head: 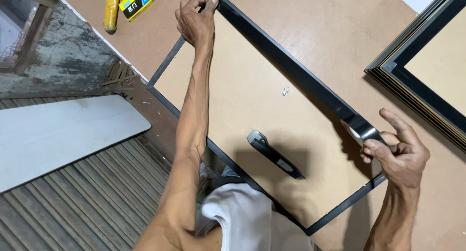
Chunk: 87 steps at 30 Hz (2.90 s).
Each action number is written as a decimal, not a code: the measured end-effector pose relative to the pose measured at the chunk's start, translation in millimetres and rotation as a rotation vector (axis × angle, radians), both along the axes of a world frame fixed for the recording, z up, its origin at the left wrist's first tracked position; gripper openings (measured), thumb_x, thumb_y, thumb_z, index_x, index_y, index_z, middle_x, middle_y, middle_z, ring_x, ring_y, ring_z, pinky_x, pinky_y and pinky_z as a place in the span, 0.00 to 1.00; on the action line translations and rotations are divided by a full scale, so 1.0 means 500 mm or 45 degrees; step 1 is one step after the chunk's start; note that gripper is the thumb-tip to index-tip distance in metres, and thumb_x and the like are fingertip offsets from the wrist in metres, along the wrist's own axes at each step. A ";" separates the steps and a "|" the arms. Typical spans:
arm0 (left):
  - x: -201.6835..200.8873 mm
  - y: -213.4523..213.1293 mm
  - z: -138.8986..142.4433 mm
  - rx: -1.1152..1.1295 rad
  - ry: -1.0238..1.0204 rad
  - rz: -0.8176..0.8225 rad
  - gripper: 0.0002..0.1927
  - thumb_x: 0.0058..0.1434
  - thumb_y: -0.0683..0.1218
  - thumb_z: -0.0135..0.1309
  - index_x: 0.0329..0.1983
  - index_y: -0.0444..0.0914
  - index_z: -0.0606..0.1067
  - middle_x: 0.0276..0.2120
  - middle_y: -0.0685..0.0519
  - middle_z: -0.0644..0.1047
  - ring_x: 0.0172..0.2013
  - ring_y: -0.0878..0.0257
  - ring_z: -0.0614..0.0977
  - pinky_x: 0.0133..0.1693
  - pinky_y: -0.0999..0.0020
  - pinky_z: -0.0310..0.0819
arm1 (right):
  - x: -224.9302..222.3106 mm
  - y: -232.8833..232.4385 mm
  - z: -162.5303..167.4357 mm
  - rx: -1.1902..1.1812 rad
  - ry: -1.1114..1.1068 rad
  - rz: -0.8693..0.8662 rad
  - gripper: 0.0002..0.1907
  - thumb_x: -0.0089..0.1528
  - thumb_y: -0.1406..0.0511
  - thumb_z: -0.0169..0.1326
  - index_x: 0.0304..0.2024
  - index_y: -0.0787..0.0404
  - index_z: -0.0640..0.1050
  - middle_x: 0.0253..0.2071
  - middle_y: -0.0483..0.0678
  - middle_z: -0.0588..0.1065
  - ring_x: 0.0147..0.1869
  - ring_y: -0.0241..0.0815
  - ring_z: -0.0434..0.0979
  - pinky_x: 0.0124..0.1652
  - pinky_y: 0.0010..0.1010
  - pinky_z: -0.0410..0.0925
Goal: The person assembles picture frames by placing black frame strips around a rectangular board and securing them with a staple gun. They repeatedly position the strips, press them into place, and use the staple gun to fasten each side, then move to the next frame in the stack.
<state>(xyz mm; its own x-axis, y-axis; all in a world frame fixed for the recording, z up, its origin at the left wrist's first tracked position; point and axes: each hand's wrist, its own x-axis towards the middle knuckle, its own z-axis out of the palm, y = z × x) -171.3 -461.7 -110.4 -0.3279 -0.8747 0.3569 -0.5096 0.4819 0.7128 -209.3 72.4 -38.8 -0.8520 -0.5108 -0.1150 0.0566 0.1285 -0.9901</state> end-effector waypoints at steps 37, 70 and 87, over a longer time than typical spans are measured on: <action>0.113 0.085 0.030 -0.351 -0.760 -0.894 0.45 0.80 0.69 0.25 0.79 0.27 0.52 0.76 0.31 0.57 0.77 0.40 0.54 0.76 0.44 0.44 | 0.042 0.299 0.015 0.698 0.136 -0.321 0.07 0.66 0.72 0.64 0.45 0.69 0.81 0.33 0.51 0.80 0.38 0.37 0.84 0.33 0.21 0.76; 0.072 0.938 0.093 0.127 -0.499 -2.311 0.55 0.63 0.76 0.40 0.76 0.30 0.45 0.71 0.35 0.56 0.73 0.43 0.54 0.74 0.49 0.42 | 0.043 0.270 -0.148 0.340 -0.072 -0.437 0.05 0.67 0.71 0.59 0.45 0.68 0.81 0.34 0.47 0.80 0.33 0.31 0.78 0.29 0.18 0.71; 0.341 0.650 0.137 -0.344 -0.723 -1.723 0.31 0.68 0.44 0.55 0.70 0.27 0.61 0.35 0.40 0.74 0.28 0.52 0.79 0.24 0.59 0.75 | 0.037 0.265 -0.128 0.355 -0.163 -0.234 0.11 0.72 0.63 0.53 0.46 0.66 0.80 0.25 0.46 0.75 0.22 0.28 0.72 0.17 0.18 0.61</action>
